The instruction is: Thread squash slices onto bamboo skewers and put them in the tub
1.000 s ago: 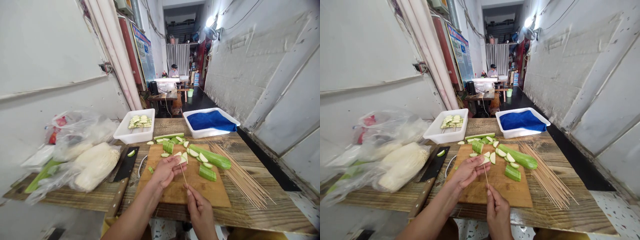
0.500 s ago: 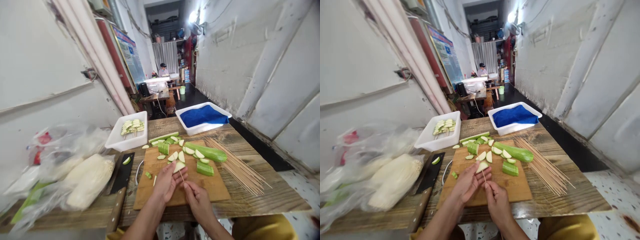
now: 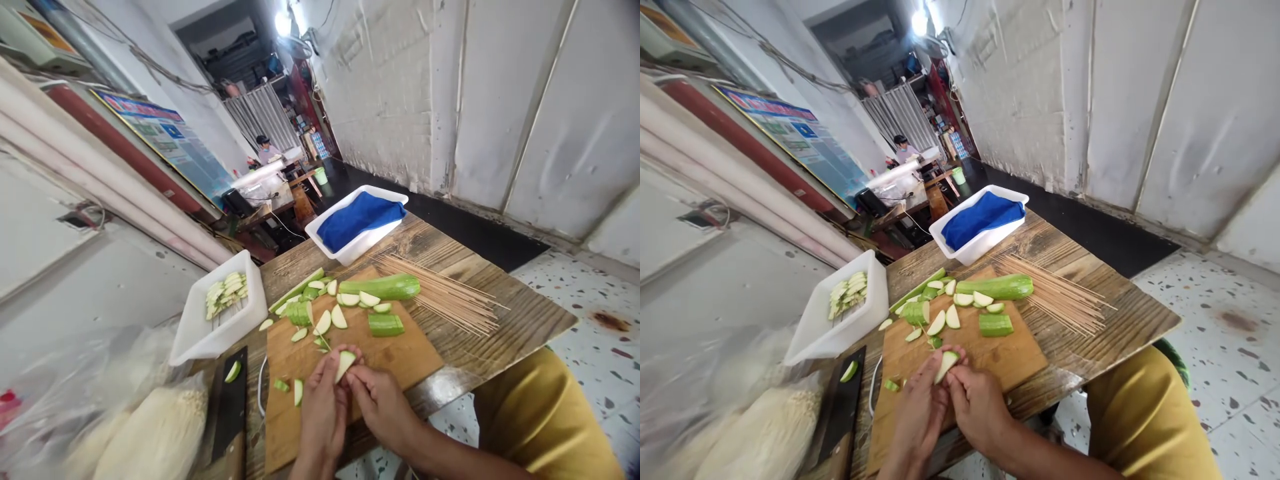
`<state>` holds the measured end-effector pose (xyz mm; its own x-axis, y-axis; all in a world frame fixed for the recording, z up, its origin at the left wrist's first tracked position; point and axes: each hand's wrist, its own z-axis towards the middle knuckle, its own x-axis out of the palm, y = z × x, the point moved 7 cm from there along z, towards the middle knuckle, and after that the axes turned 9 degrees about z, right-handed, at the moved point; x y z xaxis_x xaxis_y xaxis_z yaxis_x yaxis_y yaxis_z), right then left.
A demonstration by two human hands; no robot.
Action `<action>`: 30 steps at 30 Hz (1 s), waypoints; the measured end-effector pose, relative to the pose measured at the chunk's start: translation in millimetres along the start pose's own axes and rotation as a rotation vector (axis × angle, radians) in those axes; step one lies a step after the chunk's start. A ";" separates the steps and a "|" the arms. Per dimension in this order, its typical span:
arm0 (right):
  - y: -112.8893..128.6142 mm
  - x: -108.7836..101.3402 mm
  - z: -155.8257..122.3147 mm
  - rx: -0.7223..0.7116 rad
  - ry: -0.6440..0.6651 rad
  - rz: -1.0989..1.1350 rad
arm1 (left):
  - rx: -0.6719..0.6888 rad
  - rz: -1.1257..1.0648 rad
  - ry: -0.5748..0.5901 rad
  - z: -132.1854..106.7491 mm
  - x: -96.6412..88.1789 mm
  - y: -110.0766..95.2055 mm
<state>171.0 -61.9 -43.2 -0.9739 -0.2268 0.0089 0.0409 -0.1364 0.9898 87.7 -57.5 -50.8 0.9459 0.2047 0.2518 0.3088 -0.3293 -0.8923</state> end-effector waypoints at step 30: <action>-10.3 -82.7 -17.5 0.065 -0.240 0.056 | 0.524 1.646 -0.314 51.9 13.0 -42.7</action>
<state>255.0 -58.7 -56.6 -0.9960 0.0044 0.0894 0.0890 -0.0661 0.9938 81.6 7.1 -28.9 0.1397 0.1692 -0.9756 -0.9861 -0.0661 -0.1527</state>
